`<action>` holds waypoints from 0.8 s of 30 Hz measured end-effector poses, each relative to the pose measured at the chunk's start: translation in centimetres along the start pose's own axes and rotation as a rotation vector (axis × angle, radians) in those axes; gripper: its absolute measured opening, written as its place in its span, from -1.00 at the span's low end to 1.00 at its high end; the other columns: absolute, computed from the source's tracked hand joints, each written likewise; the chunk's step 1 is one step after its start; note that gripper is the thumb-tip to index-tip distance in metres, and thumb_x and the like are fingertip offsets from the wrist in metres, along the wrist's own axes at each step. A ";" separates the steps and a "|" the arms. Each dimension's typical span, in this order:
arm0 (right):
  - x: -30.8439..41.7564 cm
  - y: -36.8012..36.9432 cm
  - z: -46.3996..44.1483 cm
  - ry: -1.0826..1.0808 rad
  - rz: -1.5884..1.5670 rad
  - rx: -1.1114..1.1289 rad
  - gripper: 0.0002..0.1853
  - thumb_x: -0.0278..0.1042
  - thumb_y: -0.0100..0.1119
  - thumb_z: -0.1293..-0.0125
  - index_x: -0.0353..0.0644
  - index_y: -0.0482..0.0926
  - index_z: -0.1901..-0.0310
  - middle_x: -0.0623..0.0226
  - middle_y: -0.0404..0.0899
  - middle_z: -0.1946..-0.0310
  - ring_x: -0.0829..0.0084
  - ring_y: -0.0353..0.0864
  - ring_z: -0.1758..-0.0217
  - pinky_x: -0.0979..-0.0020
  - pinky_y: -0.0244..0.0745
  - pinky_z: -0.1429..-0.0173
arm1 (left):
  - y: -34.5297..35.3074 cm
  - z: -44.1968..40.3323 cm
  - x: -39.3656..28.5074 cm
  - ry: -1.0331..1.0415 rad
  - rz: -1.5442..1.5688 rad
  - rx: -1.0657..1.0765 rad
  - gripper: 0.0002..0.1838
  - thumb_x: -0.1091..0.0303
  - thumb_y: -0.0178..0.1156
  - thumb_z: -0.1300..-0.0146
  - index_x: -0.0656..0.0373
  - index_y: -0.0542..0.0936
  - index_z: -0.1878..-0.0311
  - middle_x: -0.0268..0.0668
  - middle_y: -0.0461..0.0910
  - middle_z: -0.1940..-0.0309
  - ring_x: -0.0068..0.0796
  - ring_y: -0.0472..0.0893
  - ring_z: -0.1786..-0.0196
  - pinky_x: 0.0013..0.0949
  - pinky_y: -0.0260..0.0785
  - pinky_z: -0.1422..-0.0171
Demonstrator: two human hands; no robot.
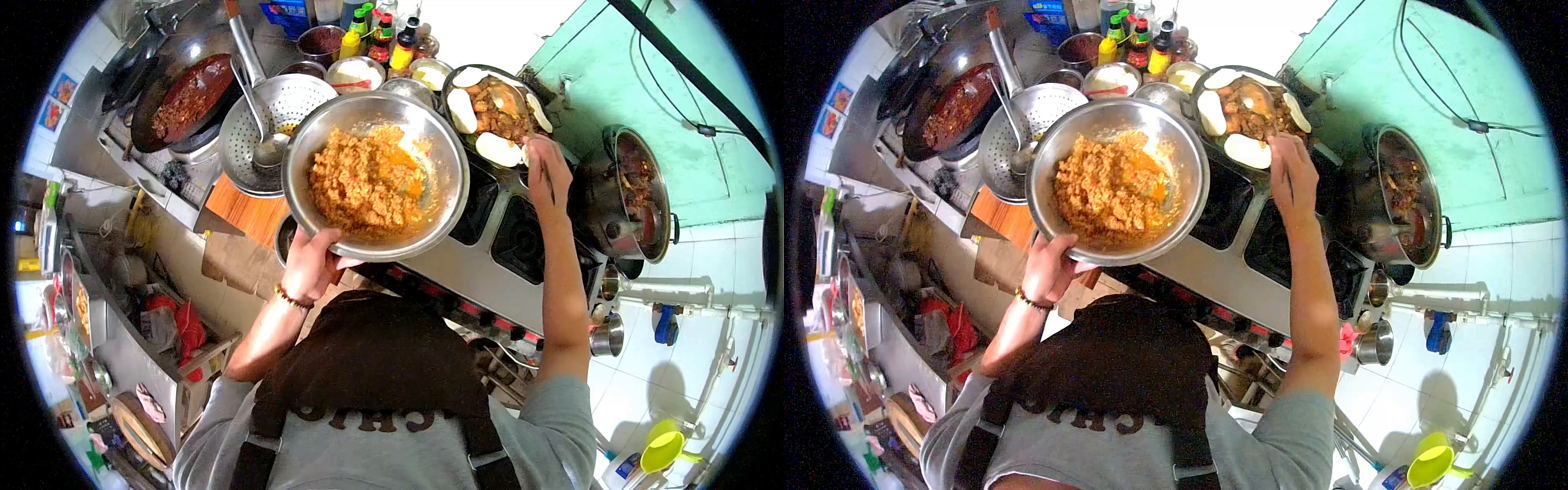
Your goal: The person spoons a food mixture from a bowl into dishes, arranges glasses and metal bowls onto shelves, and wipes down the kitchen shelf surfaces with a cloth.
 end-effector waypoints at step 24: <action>10.1 2.1 4.6 0.809 -0.764 0.320 -0.78 -0.33 -0.15 -0.37 -0.36 0.34 0.29 0.10 0.52 0.39 0.25 0.65 0.29 0.40 0.60 0.21 | 1.5 -1.4 0.8 0.075 -0.084 0.030 -0.42 0.62 -0.12 -0.17 0.14 -0.01 -0.25 -0.05 0.30 -0.08 -0.14 0.54 0.05 -0.13 0.61 0.24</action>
Point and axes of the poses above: each hand's wrist, its own z-axis away from the middle knuckle, its own y-axis out of the palm, x = y × z, the point moved 3 cm from there along -z, towards the middle knuckle
